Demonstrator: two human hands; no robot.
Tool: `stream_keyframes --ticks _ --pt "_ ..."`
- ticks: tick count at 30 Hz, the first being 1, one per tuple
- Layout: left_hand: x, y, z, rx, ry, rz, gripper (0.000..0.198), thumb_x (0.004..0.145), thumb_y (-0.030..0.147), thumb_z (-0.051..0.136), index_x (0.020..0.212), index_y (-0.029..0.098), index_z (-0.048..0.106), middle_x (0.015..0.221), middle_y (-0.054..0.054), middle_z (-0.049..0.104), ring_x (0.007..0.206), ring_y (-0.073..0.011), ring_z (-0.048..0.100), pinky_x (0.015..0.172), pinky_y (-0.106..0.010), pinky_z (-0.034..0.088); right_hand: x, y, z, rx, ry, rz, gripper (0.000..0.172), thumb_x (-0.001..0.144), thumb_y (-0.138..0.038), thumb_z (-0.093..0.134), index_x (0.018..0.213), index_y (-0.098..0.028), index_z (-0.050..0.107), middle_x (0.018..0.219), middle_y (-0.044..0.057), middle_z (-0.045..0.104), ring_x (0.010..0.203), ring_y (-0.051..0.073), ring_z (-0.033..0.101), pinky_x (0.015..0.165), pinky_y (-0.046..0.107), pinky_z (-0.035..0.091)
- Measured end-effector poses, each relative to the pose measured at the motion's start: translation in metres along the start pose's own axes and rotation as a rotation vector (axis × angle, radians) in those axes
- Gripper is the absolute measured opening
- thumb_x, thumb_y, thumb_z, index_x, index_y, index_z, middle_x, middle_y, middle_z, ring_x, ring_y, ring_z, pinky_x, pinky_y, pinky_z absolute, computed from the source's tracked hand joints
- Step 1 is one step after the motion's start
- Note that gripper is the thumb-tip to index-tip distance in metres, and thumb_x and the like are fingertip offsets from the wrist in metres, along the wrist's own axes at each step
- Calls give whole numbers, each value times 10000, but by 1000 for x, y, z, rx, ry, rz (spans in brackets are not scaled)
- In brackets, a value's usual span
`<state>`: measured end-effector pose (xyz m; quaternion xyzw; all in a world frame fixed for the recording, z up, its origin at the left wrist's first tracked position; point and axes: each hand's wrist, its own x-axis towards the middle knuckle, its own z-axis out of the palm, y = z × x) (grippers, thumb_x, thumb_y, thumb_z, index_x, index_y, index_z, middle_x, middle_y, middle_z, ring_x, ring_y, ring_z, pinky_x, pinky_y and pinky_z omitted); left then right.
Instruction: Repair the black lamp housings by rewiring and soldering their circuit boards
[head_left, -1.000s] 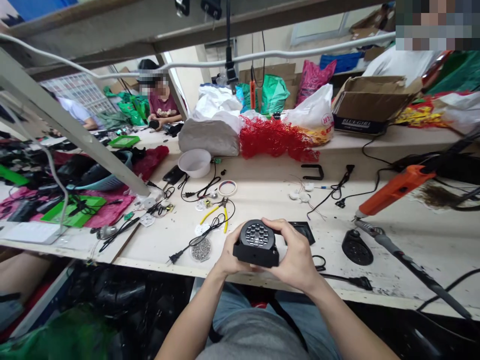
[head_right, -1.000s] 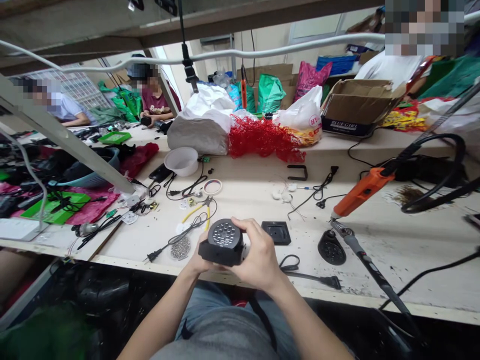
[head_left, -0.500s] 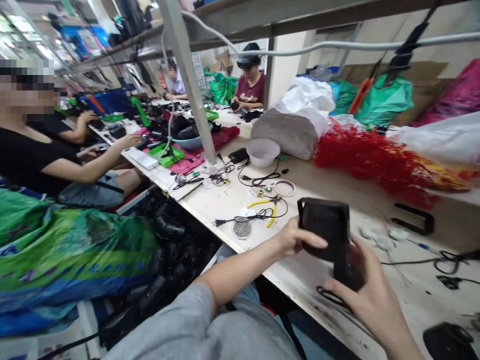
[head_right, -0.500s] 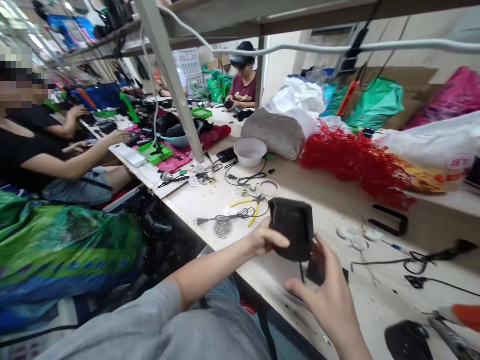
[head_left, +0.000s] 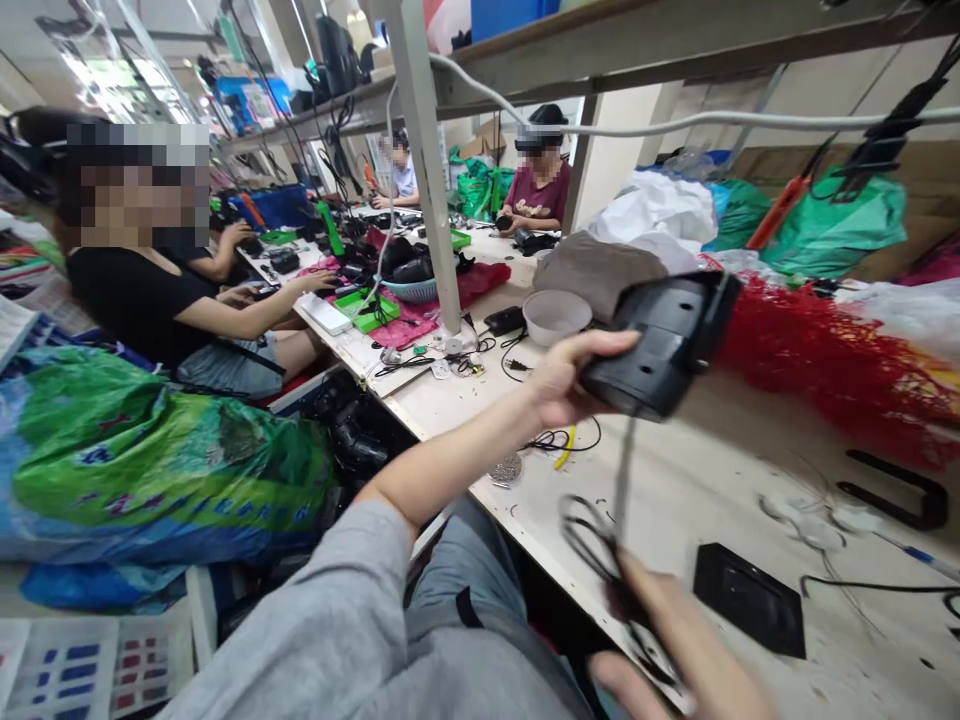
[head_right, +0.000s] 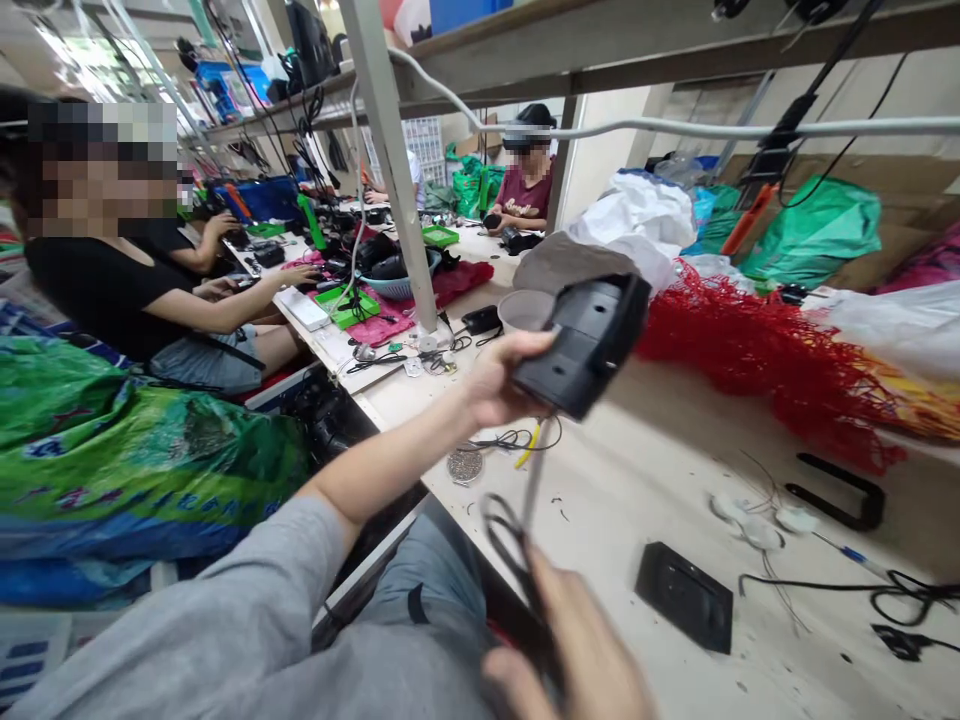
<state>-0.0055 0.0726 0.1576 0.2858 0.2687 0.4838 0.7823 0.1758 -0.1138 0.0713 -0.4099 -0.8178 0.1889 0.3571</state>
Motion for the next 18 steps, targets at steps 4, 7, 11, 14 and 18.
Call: stream_keyframes --ticks 4,7,11,14,18 --pt "-65 62 -39 32 222 149 313 796 318 675 1029 110 688 862 -97 738 853 -318 726 804 -496 590 38 -24 48 328 -304 -114 687 923 -465 617 1550 -362 355 1396 69 633 1219 255 658 946 367 608" --pt "-118 95 -77 106 475 194 384 831 395 615 1088 117 673 883 -131 742 873 -378 727 668 -493 605 52 -21 69 511 -342 -19 545 946 -423 585 1476 -341 483 1298 75 691 1120 226 705 911 343 616" --pt "-170 137 -134 232 750 397 347 807 333 597 1072 125 683 894 -127 757 814 -311 734 615 -395 615 51 -1 78 502 -211 89 264 943 -407 569 1091 -277 744 934 58 760 825 186 749 726 252 628" --pt "-187 169 -183 278 911 510 281 772 224 611 1027 130 683 858 -93 759 754 -249 721 626 -367 620 33 26 78 374 -78 165 246 910 -446 607 881 -267 774 831 52 758 741 187 748 670 220 619" --pt "-180 199 -242 312 1060 494 129 794 158 669 912 105 662 683 -26 696 621 -163 653 615 -294 591 -4 64 76 213 22 310 287 870 -498 632 778 -267 774 815 53 771 716 212 755 655 227 625"
